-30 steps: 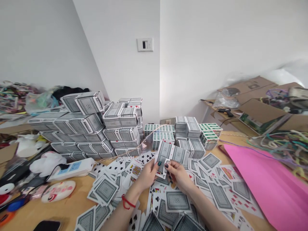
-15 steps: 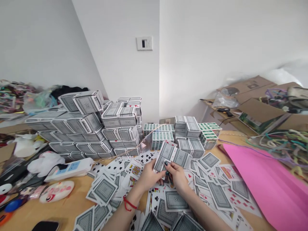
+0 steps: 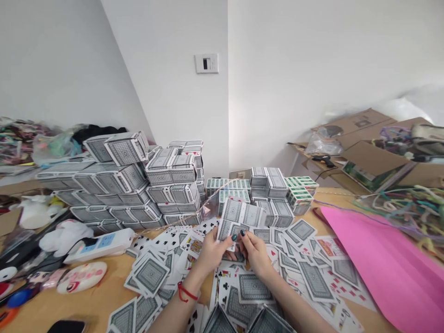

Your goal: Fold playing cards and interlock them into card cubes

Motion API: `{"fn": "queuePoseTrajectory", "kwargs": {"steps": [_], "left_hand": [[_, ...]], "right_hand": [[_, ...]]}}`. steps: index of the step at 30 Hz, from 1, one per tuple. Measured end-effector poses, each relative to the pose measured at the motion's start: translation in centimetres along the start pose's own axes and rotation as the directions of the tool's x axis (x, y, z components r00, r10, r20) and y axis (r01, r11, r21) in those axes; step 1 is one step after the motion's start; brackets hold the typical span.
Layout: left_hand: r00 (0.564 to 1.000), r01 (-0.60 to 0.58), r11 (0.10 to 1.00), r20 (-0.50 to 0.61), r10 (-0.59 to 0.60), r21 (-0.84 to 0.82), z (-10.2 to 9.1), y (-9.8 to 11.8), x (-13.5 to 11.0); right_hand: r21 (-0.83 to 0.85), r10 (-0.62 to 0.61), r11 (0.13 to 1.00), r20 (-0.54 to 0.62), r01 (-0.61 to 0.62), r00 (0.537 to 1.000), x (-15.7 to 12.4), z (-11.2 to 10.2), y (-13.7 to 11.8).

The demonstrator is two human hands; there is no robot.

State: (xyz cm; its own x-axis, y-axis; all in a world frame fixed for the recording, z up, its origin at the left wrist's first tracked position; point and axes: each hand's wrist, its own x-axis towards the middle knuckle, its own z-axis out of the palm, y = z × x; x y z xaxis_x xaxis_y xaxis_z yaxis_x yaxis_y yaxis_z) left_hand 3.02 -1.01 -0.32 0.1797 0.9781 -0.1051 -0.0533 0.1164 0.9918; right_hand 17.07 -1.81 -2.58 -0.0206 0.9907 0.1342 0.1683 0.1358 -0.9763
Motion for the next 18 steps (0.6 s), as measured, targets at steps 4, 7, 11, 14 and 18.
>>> {"fn": "queuePoseTrajectory", "kwargs": {"steps": [4,7,11,14,18], "left_hand": [[0.993,-0.052,0.998,-0.106,0.046,-0.047,-0.6,0.6,0.3],[0.988,-0.088,0.994,-0.135,0.078,-0.066,-0.9,0.7,0.4],[0.985,-0.110,0.991,-0.141,0.099,-0.075,-1.0,0.6,0.4],[0.983,-0.110,0.990,-0.158,0.096,-0.084,-1.0,0.5,0.5],[0.979,-0.117,0.989,-0.177,0.099,-0.094,-1.0,0.4,0.7]], "right_hand": [[-0.428,-0.262,0.862,0.084,0.272,0.961,-0.2,-1.0,-0.7],[-0.563,-0.289,0.743,0.216,0.361,0.933,-0.3,-1.2,-1.0],[-0.611,-0.240,0.717,0.234,0.334,0.942,-0.2,-0.9,-0.6],[-0.580,-0.194,0.773,0.166,0.255,0.967,0.2,-0.9,0.1],[-0.505,-0.125,0.850,0.081,0.149,0.989,0.7,-1.1,0.7]]}}
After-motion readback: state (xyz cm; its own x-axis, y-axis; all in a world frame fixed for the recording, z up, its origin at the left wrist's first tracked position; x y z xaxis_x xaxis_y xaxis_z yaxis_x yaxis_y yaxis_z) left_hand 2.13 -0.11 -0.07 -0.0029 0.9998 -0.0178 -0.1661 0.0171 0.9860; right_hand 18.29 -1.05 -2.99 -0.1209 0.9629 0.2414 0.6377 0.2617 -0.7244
